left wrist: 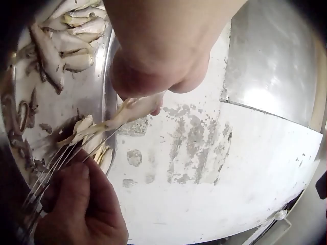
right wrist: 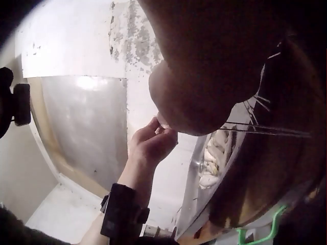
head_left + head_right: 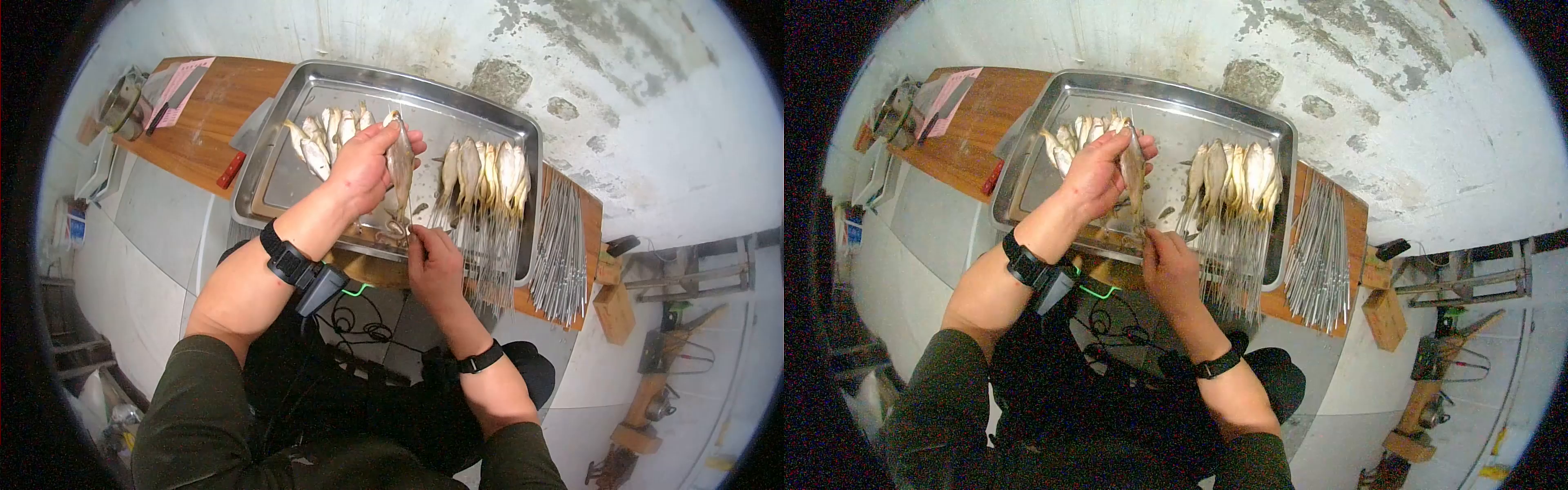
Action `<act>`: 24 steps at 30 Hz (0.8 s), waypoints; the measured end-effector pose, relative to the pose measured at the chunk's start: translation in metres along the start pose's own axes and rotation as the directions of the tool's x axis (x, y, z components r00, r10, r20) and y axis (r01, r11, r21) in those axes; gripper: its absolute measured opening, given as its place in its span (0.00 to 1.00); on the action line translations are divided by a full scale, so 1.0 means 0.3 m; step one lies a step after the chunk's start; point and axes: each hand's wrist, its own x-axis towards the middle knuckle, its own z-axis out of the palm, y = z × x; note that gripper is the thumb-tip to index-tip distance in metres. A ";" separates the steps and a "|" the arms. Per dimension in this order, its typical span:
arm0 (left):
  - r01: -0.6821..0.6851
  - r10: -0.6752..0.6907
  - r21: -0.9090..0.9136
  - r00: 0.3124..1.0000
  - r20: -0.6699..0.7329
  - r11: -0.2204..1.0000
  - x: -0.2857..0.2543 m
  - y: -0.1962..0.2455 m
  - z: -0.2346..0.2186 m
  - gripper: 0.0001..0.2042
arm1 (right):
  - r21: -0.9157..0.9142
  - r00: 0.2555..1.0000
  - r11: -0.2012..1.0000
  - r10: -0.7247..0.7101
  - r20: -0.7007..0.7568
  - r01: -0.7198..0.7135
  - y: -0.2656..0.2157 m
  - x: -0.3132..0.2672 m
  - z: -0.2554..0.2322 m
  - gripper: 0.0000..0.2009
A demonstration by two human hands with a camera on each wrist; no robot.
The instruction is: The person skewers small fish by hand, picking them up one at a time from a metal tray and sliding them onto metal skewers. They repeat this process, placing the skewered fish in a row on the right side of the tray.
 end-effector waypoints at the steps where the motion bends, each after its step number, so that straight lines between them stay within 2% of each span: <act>1: -0.012 0.012 0.011 1.000 0.000 1.000 0.003 -0.003 -0.003 0.11 | 0.025 1.000 1.000 -0.003 -0.007 0.003 0.000 0.001 0.002 0.07; 6: -0.014 0.014 0.006 1.000 0.001 1.000 0.011 0.009 -0.011 0.11 | 0.062 0.999 0.998 0.026 -0.022 -0.024 0.006 -0.009 0.015 0.07; 8: -0.034 0.034 0.006 0.999 -0.039 0.999 0.007 0.028 -0.006 0.11 | 0.124 0.981 0.974 0.180 0.076 -0.188 0.000 -0.031 0.019 0.08; 9: -0.037 0.037 0.003 0.999 -0.040 0.999 0.008 0.037 -0.007 0.11 | 0.123 0.981 0.975 0.176 0.078 -0.185 -0.005 -0.035 0.018 0.08; 11: -0.050 0.049 -0.025 0.998 -0.037 0.998 0.008 0.052 -0.015 0.10 | 0.150 0.944 0.937 0.294 0.149 -0.315 -0.016 -0.043 0.013 0.11; 15: -0.065 0.062 -0.071 0.997 -0.038 0.995 0.014 0.059 -0.032 0.10 | 0.193 0.921 0.904 0.356 0.158 -0.382 -0.017 -0.065 0.023 0.10; 17: -0.059 0.058 -0.087 0.998 -0.013 0.994 0.021 0.056 -0.044 0.10 | 0.282 0.866 0.820 0.451 0.218 -0.498 -0.009 -0.072 0.029 0.10; 21: -0.037 0.037 -0.065 0.999 -0.003 0.997 0.025 0.054 -0.051 0.11 | 0.309 0.871 0.815 0.443 0.214 -0.490 -0.018 -0.084 0.027 0.10; 23: -0.040 0.042 -0.067 0.999 0.017 0.997 0.031 0.051 -0.062 0.11 | 0.417 0.880 0.776 0.437 0.184 -0.472 -0.027 -0.096 0.027 0.10; 24: -0.041 0.042 -0.103 0.999 0.011 0.994 0.031 0.054 -0.061 0.11 | 0.409 0.880 0.780 0.446 0.165 -0.473 -0.026 -0.105 0.011 0.10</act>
